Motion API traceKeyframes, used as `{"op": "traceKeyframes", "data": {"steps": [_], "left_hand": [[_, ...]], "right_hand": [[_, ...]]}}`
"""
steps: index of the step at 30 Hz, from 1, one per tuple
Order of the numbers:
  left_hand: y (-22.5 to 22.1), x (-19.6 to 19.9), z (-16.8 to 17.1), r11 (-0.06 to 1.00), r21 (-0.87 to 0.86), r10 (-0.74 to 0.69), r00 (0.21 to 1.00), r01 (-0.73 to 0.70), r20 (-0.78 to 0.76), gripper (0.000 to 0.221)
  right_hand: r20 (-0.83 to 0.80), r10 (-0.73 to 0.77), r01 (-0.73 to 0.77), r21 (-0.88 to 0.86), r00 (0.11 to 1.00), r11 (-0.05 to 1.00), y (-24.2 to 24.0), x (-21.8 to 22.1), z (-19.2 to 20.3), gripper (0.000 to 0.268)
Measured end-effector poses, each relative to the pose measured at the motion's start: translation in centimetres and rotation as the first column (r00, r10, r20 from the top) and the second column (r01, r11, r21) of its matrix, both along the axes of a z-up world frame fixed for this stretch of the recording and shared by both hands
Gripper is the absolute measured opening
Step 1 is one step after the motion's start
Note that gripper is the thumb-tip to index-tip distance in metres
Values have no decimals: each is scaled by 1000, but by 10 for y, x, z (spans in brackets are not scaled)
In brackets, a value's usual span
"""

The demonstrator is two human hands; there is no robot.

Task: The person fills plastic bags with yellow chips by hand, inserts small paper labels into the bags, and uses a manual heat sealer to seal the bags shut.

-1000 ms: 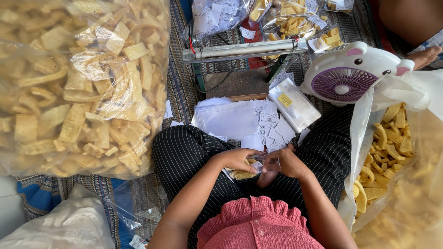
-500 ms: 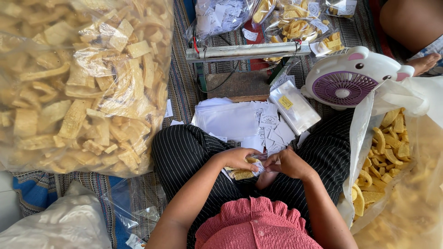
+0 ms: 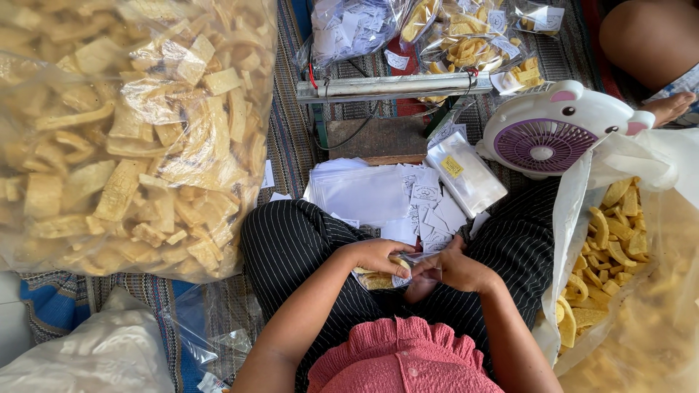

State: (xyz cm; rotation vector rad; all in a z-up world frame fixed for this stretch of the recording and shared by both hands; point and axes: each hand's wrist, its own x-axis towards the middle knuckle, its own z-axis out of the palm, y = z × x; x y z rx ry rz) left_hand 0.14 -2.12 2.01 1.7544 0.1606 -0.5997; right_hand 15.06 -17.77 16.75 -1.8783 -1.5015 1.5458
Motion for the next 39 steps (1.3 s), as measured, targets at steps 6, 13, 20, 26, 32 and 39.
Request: {"op": "traceKeyframes", "data": {"steps": [6, 13, 20, 26, 32, 39], "left_hand": [[-5, -2, 1, 999, 12, 51, 999, -51, 11, 90], [-4, -3, 16, 987, -91, 138, 989, -132, 59, 87], [-5, -7, 19, 993, -68, 100, 993, -95, 60, 80], [-3, -2, 4, 989, -96, 125, 988, -116, 89, 82], [-3, -5, -1, 991, -77, 122, 980, -111, 158, 106], [-2, -4, 12, 944, -124, 325, 813, -305, 483, 95]], "right_hand": [[-45, -163, 166, 89, 986, 982, -18, 19, -55, 29], [-101, -241, 255, 155, 965, 955, -32, 18, -60, 105], [-72, -148, 155, 113, 986, 981, -25, 8, -59, 38], [3, -147, 146, 100, 989, 984, -15, -6, -50, 33], [-25, -281, 277, 268, 959, 923, -16, -5, -35, 28], [-238, -579, 542, 719, 780, 435, -27, 15, -58, 19]]}}
